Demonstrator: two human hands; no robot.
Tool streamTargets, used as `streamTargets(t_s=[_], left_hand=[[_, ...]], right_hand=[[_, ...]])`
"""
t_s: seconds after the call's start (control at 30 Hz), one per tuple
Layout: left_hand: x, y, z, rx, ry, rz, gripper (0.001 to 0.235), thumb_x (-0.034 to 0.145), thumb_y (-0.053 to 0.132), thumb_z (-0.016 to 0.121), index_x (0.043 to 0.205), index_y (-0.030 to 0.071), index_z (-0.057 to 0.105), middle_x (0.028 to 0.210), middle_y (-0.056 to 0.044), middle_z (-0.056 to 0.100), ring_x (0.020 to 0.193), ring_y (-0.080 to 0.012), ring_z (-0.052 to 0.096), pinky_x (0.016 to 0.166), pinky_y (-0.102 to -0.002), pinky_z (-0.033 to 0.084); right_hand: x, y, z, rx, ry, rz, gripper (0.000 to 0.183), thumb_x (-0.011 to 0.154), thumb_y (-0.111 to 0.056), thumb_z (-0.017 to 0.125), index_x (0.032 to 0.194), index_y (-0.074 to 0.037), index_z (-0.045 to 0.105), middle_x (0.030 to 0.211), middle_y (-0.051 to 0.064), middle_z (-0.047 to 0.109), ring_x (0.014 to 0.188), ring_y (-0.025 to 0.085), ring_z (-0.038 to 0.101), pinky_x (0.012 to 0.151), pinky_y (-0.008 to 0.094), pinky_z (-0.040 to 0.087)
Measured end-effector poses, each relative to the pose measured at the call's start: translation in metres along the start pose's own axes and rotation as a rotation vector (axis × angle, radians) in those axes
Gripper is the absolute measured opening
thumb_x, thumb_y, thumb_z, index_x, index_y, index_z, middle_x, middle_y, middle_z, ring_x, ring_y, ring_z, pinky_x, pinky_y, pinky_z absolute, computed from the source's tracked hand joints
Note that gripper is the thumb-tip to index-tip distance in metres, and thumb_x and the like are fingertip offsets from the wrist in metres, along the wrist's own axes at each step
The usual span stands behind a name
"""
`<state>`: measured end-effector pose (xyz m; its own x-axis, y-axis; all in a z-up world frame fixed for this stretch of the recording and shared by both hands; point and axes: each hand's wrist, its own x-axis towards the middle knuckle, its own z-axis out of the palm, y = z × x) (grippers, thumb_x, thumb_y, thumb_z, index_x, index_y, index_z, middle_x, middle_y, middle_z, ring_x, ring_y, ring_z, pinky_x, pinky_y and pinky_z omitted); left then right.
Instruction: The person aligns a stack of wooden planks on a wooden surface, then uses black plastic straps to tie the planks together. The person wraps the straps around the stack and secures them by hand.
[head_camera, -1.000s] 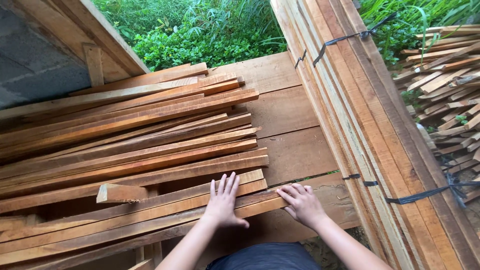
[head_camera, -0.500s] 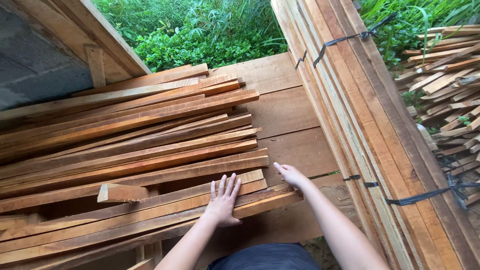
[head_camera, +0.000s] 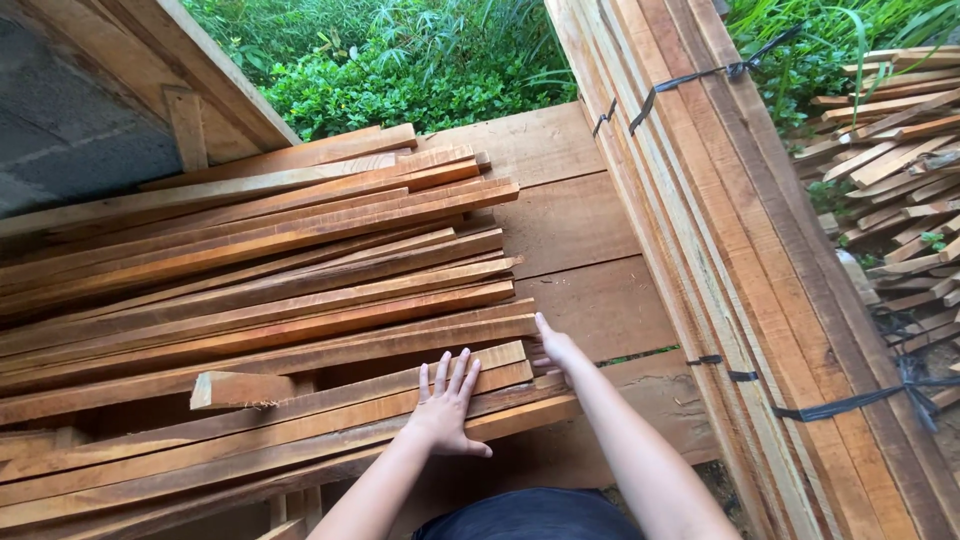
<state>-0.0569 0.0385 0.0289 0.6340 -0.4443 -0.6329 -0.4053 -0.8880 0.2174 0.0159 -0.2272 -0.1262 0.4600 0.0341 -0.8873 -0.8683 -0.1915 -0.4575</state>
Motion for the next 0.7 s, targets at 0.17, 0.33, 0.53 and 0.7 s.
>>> streamTargets(t_s=[0.17,0.33,0.53,0.7], left_hand=[[0.003,-0.002,0.006,-0.009,0.009,-0.006,0.154,0.057,0.083,0.08,0.164,0.012,-0.007,0.172,-0.016,-0.013,0.157,-0.0434,-0.014,0.119,-0.069,-0.01],[0.003,-0.001,0.002,0.006,-0.011,-0.022,0.153,0.059,0.081,0.079,0.164,0.012,-0.007,0.172,-0.017,-0.013,0.157,-0.0436,-0.014,0.12,-0.069,-0.01],[0.001,0.001,-0.001,0.006,-0.005,-0.02,0.15,0.061,0.078,0.081,0.164,0.012,-0.007,0.172,-0.017,-0.013,0.157,-0.0432,-0.015,0.12,-0.067,-0.01],[0.002,0.0,0.002,0.002,0.002,-0.027,0.149,0.062,0.076,0.081,0.164,0.013,-0.008,0.172,-0.016,-0.014,0.157,-0.042,-0.015,0.12,-0.068,-0.01]], right_hand=[[-0.01,-0.002,0.025,0.117,0.038,0.01,0.095,0.091,-0.08,0.034,0.153,-0.01,0.046,0.144,0.017,0.063,0.121,0.032,0.065,0.105,0.054,0.044],[0.003,-0.003,0.047,0.299,0.05,0.017,0.092,0.089,-0.08,0.034,0.15,-0.013,0.051,0.137,0.015,0.065,0.114,0.032,0.063,0.101,0.054,0.045],[0.025,0.009,0.054,0.538,0.149,-0.025,0.091,0.096,-0.077,0.035,0.143,-0.001,0.052,0.126,0.019,0.068,0.105,0.03,0.068,0.093,0.044,0.052],[0.015,0.007,0.061,0.547,0.22,-0.081,0.082,0.099,-0.07,0.033,0.139,-0.003,0.056,0.127,0.019,0.069,0.115,0.029,0.063,0.099,0.042,0.047]])
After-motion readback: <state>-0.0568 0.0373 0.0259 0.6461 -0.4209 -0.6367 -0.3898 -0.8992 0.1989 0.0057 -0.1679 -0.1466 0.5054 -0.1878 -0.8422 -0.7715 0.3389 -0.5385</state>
